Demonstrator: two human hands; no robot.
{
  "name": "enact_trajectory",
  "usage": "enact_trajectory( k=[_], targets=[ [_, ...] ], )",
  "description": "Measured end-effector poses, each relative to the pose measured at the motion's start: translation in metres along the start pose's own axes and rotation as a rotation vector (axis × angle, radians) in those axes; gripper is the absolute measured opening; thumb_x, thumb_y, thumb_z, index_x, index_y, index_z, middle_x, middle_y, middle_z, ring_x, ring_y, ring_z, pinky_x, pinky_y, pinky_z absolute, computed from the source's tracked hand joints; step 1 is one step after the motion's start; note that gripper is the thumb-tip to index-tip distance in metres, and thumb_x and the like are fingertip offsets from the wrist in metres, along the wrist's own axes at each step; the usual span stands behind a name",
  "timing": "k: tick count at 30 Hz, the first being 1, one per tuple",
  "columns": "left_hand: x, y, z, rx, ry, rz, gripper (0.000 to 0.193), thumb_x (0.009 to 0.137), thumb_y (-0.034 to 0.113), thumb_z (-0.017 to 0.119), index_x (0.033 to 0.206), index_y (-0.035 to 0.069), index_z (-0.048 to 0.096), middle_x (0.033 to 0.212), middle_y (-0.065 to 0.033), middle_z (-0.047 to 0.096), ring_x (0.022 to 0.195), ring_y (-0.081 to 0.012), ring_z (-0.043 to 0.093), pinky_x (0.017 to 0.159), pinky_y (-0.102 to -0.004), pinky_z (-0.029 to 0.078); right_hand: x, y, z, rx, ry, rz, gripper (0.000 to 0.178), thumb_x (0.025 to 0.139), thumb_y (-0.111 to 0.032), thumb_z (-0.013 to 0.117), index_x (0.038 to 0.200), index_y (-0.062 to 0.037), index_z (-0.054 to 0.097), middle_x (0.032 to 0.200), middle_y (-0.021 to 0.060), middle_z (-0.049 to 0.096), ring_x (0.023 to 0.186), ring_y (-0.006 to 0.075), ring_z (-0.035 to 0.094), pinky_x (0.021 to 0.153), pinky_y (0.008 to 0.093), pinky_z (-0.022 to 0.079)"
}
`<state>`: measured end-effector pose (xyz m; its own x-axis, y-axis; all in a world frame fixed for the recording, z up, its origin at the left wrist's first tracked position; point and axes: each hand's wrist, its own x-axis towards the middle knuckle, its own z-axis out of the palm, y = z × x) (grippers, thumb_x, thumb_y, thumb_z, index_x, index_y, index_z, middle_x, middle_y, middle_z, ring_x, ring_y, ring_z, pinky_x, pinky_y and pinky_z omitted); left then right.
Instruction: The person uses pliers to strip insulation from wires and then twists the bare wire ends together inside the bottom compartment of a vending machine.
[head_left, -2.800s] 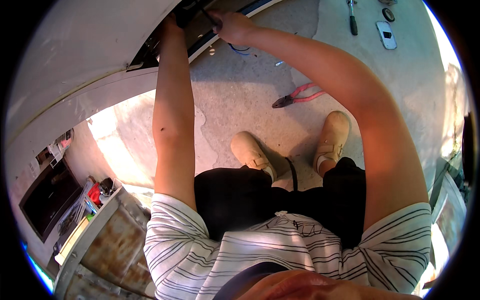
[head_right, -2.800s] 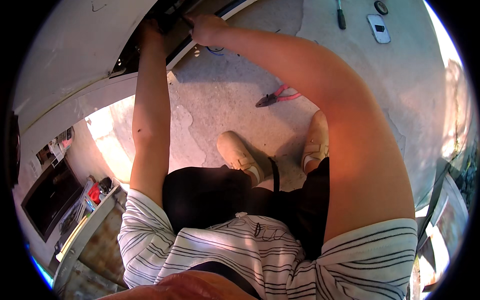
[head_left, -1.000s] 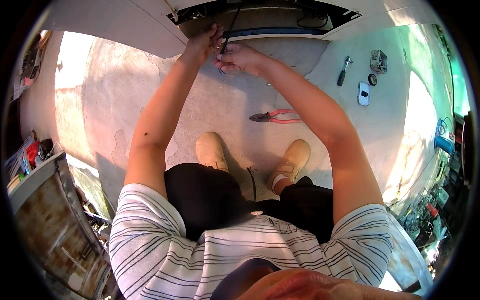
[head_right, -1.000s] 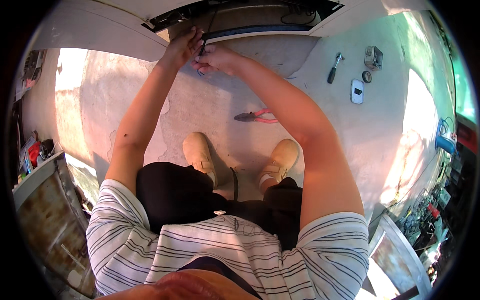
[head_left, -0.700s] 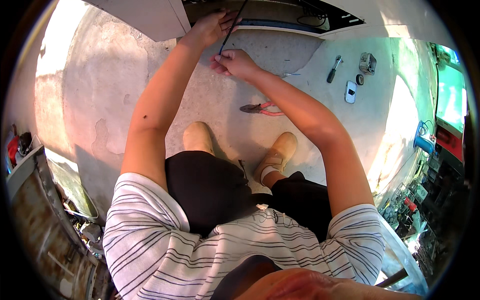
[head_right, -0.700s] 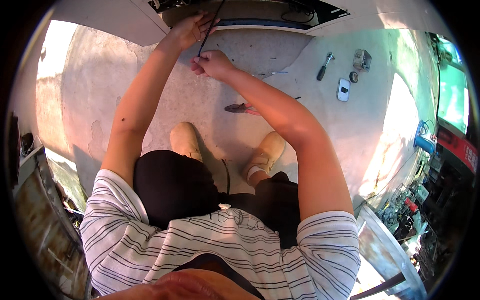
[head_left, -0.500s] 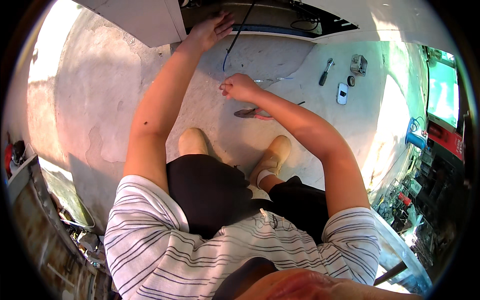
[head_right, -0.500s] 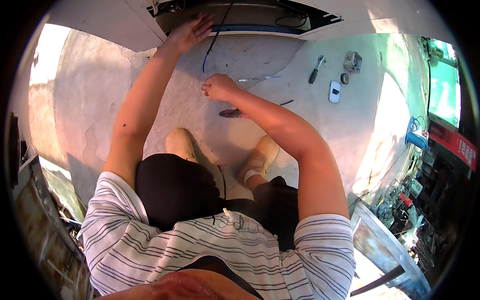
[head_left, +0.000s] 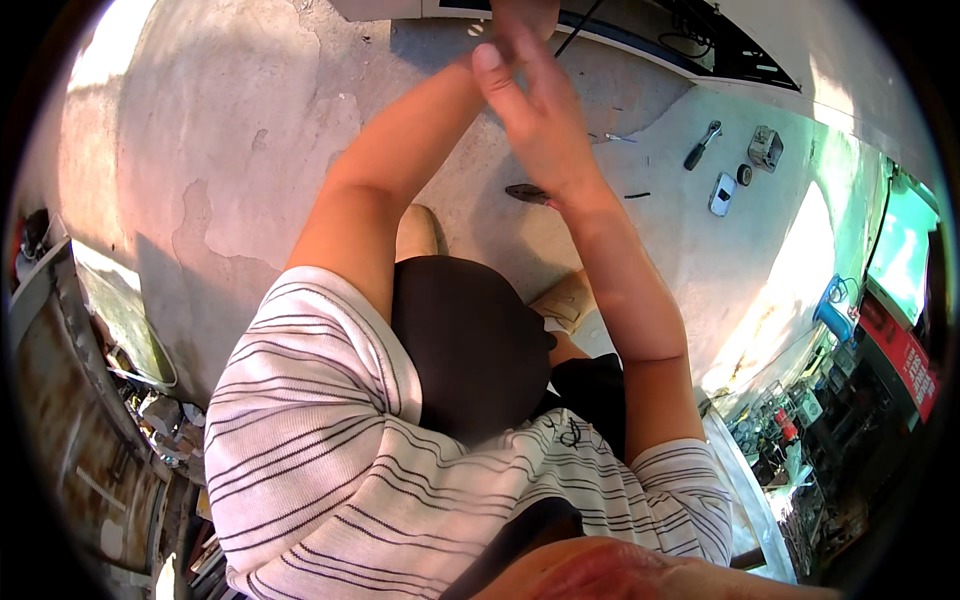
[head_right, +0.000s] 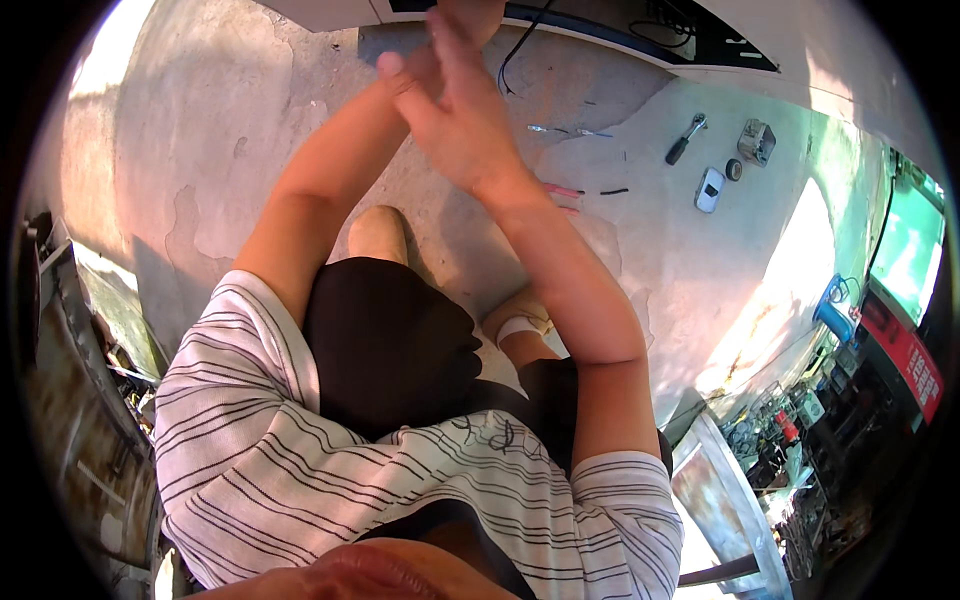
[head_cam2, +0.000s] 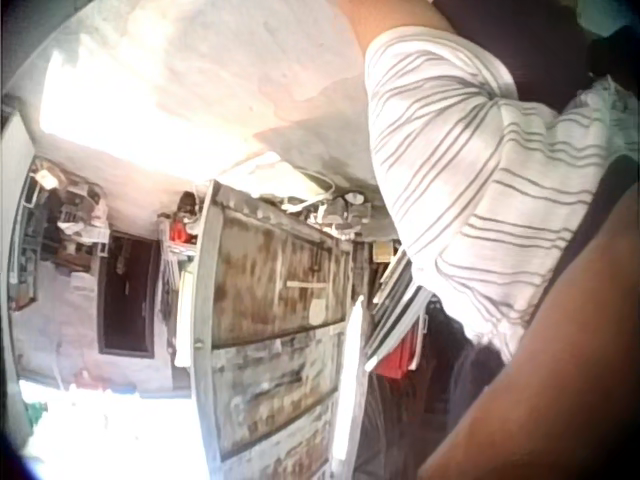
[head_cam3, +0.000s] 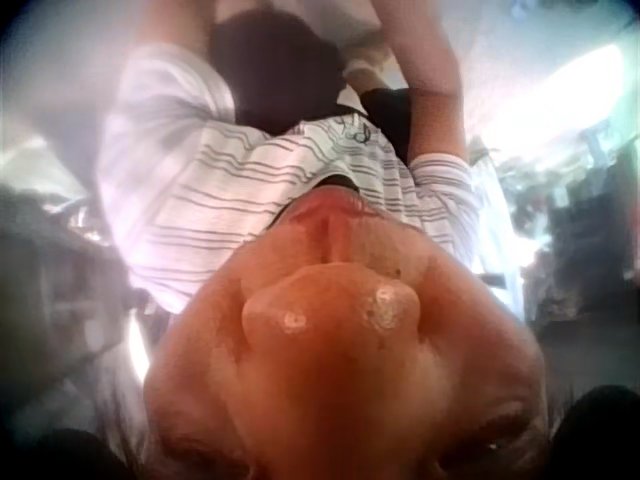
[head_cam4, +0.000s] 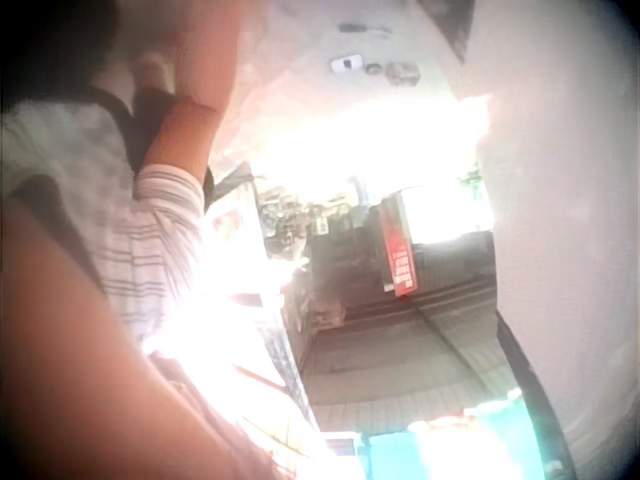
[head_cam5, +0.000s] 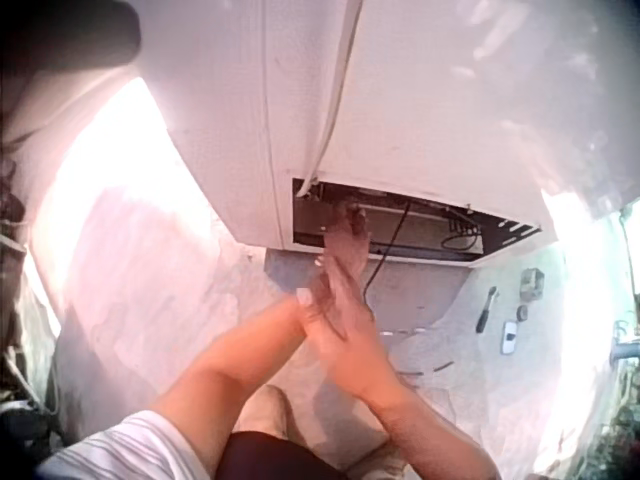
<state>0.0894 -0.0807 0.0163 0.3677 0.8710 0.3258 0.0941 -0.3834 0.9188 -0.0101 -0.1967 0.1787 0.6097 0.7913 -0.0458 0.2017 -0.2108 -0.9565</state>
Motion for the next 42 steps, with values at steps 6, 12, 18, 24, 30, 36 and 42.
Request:
enact_trajectory(
  k=[6, 12, 18, 24, 30, 36, 42],
  targets=[
    [0.01, 0.019, -0.031, -0.097, 0.065, 0.037, 0.021, 0.094, 0.014, 0.058, 0.114, 0.007, 0.054, 0.09, -0.0175, 0.068, 0.078, -0.0362, 0.068, 0.065, -0.0459, 0.055, -0.007, -0.042, 0.04, 0.944, -0.821, 0.368, 0.052, 0.102, -0.035, 0.053, 0.137, 0.0035, 0.05, 0.118, 0.0149, 0.066, 0.114, 0.0209, 0.062, 0.102, 0.0347, 0.046],
    [0.007, 0.009, -0.05, 0.258, -0.136, 0.133, 0.02, 0.096, 0.021, 0.055, 0.113, 0.01, 0.055, 0.095, -0.0173, 0.068, 0.085, -0.0367, 0.067, 0.069, -0.0478, 0.054, 0.008, 0.018, 0.012, 0.446, -0.065, 0.245, 0.047, 0.098, -0.021, 0.058, 0.137, 0.0014, 0.045, 0.12, 0.0173, 0.064, 0.109, 0.026, 0.063, 0.094, 0.0391, 0.049],
    [0.017, 0.003, -0.052, 0.348, -0.087, 0.336, 0.022, 0.096, 0.021, 0.056, 0.115, 0.011, 0.058, 0.097, -0.0162, 0.068, 0.087, -0.0362, 0.067, 0.072, -0.047, 0.054, -0.003, 0.001, 0.018, 1.128, -0.505, 0.502, 0.052, 0.095, -0.008, 0.056, 0.143, 0.0012, 0.039, 0.137, 0.0191, 0.053, 0.115, 0.0252, 0.059, 0.101, 0.0365, 0.044],
    [0.029, 0.012, -0.053, 0.31, -0.16, 0.372, 0.021, 0.097, 0.02, 0.056, 0.114, 0.012, 0.062, 0.1, -0.0167, 0.069, 0.087, -0.0367, 0.067, 0.073, -0.0457, 0.054, 0.025, 0.12, -0.095, -0.55, 1.027, -0.108, 0.042, 0.091, -0.009, 0.056, 0.131, 0.0011, 0.05, 0.126, 0.0183, 0.056, 0.12, 0.0287, 0.051, 0.097, 0.0384, 0.044],
    [0.024, 0.003, -0.059, 0.216, -0.229, 0.297, 0.023, 0.098, 0.019, 0.055, 0.117, 0.013, 0.065, 0.1, -0.0158, 0.07, 0.089, -0.0366, 0.066, 0.077, -0.0448, 0.054, -0.064, 0.148, -0.098, -0.509, -0.146, 0.328, 0.053, 0.083, -0.029, 0.074, 0.128, -0.0107, 0.053, 0.12, 0.0129, 0.058, 0.106, 0.0332, 0.059, 0.094, 0.0469, 0.044],
    [0.027, 0.011, -0.06, 0.193, -0.212, 0.352, 0.021, 0.096, 0.021, 0.058, 0.111, 0.012, 0.069, 0.1, -0.0147, 0.07, 0.092, -0.0358, 0.066, 0.082, -0.0437, 0.053, -0.145, 0.189, -0.077, -1.249, -0.472, 0.046, 0.049, 0.075, -0.036, 0.08, 0.11, -0.014, 0.054, 0.105, 0.0058, 0.055, 0.101, 0.0269, 0.058, 0.086, 0.0455, 0.044],
    [0.027, 0.003, -0.059, 0.289, -0.129, 0.408, 0.019, 0.096, 0.025, 0.061, 0.107, 0.012, 0.069, 0.098, -0.0132, 0.071, 0.093, -0.0331, 0.066, 0.082, -0.0417, 0.053, -0.135, 0.196, -0.087, -1.1, -0.321, -0.091, 0.035, 0.076, -0.033, 0.077, 0.103, -0.0152, 0.061, 0.104, 0.0045, 0.057, 0.103, 0.025, 0.055, 0.091, 0.046, 0.04]
  ],
)
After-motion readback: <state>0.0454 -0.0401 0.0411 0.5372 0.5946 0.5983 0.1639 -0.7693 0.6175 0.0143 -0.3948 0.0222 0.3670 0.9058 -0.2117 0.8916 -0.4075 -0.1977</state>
